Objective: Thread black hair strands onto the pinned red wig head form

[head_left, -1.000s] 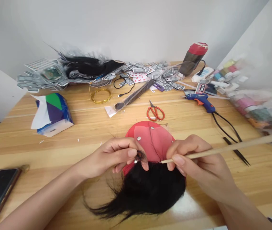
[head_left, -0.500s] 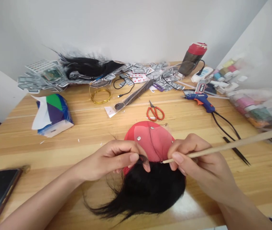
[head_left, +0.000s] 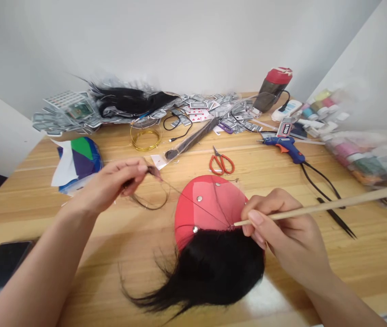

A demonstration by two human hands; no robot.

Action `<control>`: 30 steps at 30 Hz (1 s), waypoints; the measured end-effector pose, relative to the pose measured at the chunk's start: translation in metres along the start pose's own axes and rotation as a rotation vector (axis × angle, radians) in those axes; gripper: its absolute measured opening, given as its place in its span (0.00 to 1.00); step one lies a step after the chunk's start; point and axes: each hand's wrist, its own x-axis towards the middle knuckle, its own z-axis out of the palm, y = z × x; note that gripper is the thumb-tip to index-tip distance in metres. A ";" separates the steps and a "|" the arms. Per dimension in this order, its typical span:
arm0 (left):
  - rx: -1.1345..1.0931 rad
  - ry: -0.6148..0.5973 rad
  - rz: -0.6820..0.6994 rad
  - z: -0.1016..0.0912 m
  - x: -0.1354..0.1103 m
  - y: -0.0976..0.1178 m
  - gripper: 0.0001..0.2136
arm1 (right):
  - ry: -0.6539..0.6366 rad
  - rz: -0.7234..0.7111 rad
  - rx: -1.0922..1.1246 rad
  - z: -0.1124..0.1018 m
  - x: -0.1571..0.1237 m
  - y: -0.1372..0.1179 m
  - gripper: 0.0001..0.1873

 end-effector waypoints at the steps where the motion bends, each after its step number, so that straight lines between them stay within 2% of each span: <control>1: 0.001 0.058 0.008 -0.006 0.002 0.001 0.18 | 0.009 0.003 0.018 0.000 0.000 0.001 0.12; 5: -0.044 0.280 0.068 -0.017 0.010 -0.003 0.17 | 0.054 0.026 0.084 0.001 -0.002 0.004 0.11; 8: -0.020 0.338 0.095 -0.010 0.010 -0.008 0.17 | 0.111 0.018 0.097 0.001 0.000 0.005 0.10; 12: 0.098 0.288 0.106 0.014 0.001 -0.006 0.15 | 0.304 0.017 0.115 -0.003 0.012 0.006 0.13; 16: 0.235 0.213 0.160 0.039 -0.018 0.007 0.13 | 0.487 0.036 0.244 -0.017 0.030 0.008 0.16; 20: 0.423 0.116 0.337 0.055 -0.037 0.018 0.10 | 0.630 0.043 0.373 -0.034 0.043 0.012 0.15; 23: 0.480 0.002 0.484 0.064 -0.049 0.020 0.09 | 0.708 0.005 0.409 -0.044 0.045 0.012 0.15; 25: 0.483 -0.075 0.585 0.070 -0.054 0.017 0.09 | 0.700 -0.063 0.351 -0.046 0.044 0.009 0.15; 26: 0.491 -0.112 0.632 0.073 -0.057 0.016 0.08 | 0.650 -0.094 0.278 -0.046 0.041 0.008 0.14; 30: 0.648 -0.242 0.782 0.084 -0.063 0.014 0.07 | 0.305 -0.096 -0.059 -0.032 0.018 0.008 0.14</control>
